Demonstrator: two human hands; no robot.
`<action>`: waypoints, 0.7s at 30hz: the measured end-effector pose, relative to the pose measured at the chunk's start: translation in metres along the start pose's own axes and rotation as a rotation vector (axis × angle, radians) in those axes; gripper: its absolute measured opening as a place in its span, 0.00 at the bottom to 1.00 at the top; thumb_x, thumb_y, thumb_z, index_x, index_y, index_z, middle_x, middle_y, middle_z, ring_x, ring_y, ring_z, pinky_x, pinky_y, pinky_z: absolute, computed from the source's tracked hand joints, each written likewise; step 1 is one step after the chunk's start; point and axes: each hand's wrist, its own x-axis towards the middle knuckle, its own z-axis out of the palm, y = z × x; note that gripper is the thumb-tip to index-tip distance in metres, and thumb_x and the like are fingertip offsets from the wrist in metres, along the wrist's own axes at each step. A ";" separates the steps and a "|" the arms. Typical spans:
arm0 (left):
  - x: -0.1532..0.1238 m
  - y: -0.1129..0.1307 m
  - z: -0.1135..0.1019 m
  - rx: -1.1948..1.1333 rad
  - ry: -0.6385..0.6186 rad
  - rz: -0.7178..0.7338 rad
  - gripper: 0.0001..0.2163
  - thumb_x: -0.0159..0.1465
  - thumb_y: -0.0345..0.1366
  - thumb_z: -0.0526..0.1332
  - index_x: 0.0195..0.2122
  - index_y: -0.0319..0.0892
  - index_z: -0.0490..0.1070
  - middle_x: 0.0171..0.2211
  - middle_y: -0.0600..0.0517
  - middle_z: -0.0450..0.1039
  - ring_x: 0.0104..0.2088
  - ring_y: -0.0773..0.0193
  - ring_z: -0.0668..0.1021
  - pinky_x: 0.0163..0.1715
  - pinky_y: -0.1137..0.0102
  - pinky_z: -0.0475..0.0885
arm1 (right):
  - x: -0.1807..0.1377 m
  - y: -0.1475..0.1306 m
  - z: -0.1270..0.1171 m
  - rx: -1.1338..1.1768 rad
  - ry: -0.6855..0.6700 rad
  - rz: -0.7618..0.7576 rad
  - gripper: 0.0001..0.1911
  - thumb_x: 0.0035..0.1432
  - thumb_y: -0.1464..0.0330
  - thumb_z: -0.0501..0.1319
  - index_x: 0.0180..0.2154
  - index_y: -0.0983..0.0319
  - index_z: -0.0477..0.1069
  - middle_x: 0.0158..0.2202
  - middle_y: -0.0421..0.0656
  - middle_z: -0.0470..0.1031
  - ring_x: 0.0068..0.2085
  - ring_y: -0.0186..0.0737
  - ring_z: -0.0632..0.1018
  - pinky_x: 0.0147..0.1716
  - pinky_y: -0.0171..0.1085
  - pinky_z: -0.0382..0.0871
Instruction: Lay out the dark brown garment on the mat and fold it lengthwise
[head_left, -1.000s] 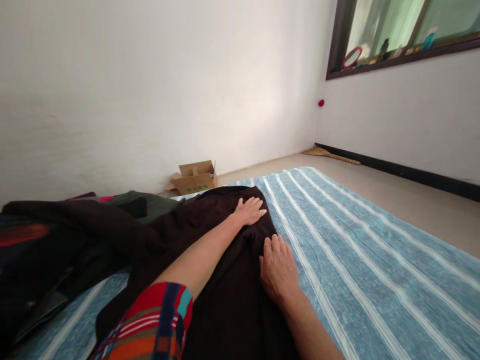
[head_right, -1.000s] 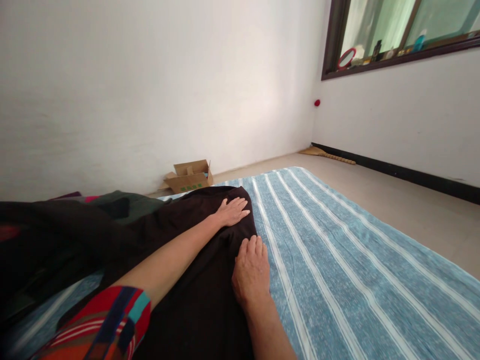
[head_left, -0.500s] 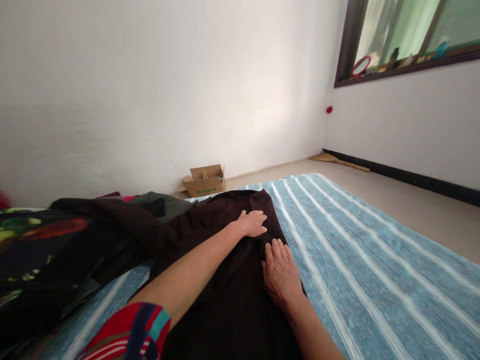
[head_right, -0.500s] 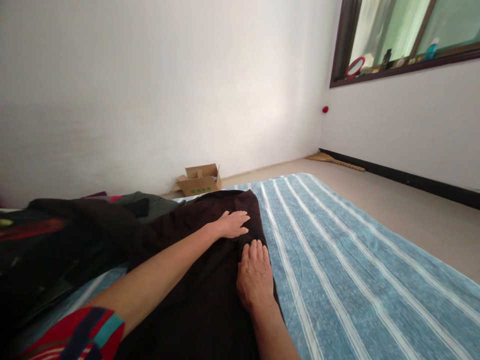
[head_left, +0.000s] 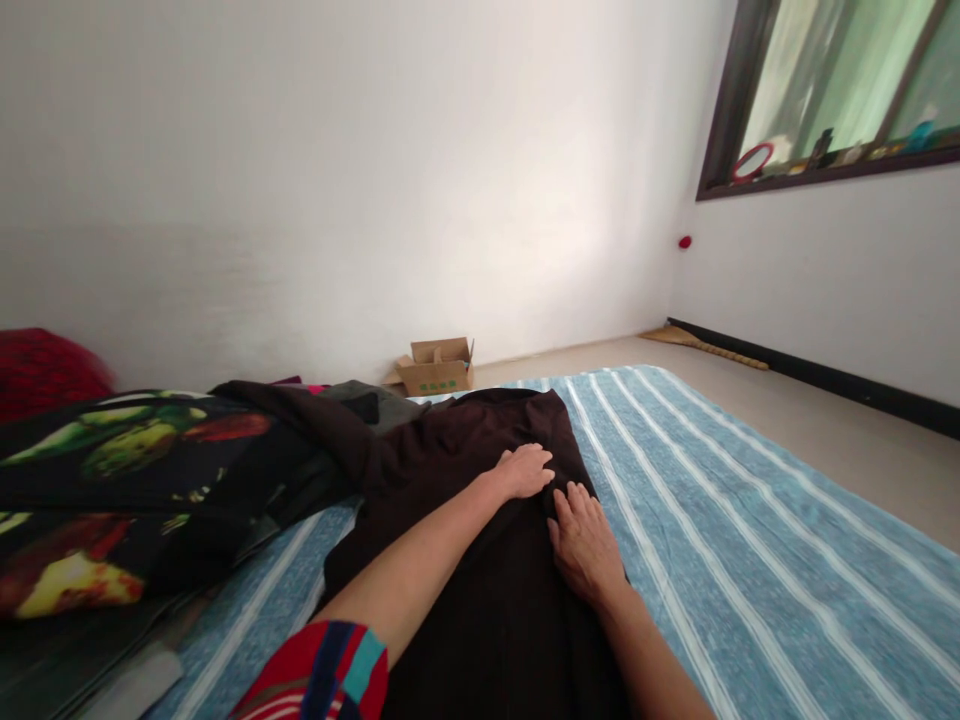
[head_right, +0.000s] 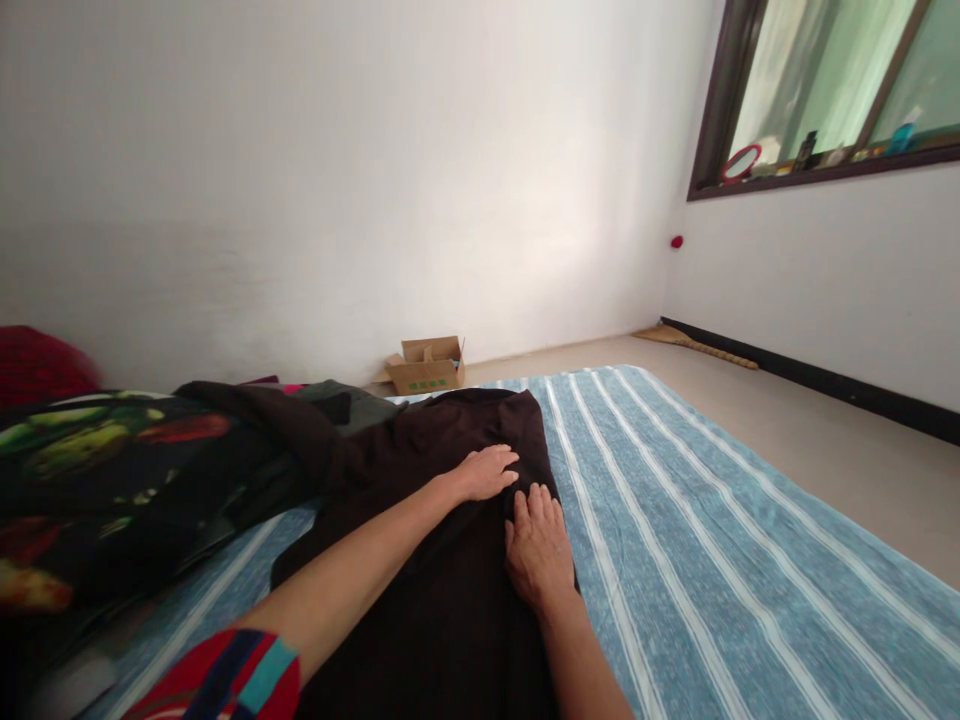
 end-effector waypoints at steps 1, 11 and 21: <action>-0.005 -0.001 0.001 -0.009 0.013 -0.006 0.18 0.64 0.41 0.48 0.52 0.42 0.66 0.56 0.44 0.64 0.55 0.54 0.68 0.51 0.59 0.66 | 0.000 0.001 0.001 -0.007 -0.004 -0.004 0.25 0.64 0.66 0.47 0.60 0.68 0.59 0.63 0.55 0.55 0.64 0.52 0.55 0.60 0.47 0.48; -0.106 -0.046 -0.030 0.028 -0.022 -0.244 0.19 0.58 0.43 0.57 0.48 0.41 0.69 0.53 0.39 0.68 0.53 0.46 0.70 0.47 0.55 0.68 | -0.001 0.002 0.001 -0.066 -0.048 -0.006 0.25 0.65 0.65 0.44 0.60 0.67 0.58 0.63 0.53 0.54 0.64 0.51 0.55 0.60 0.45 0.46; -0.208 -0.102 -0.008 -0.163 0.063 -0.510 0.22 0.60 0.49 0.52 0.47 0.38 0.70 0.48 0.40 0.73 0.49 0.52 0.74 0.46 0.65 0.67 | 0.001 0.005 0.004 -0.107 -0.066 -0.005 0.25 0.65 0.63 0.44 0.60 0.66 0.57 0.63 0.51 0.55 0.64 0.50 0.55 0.59 0.43 0.46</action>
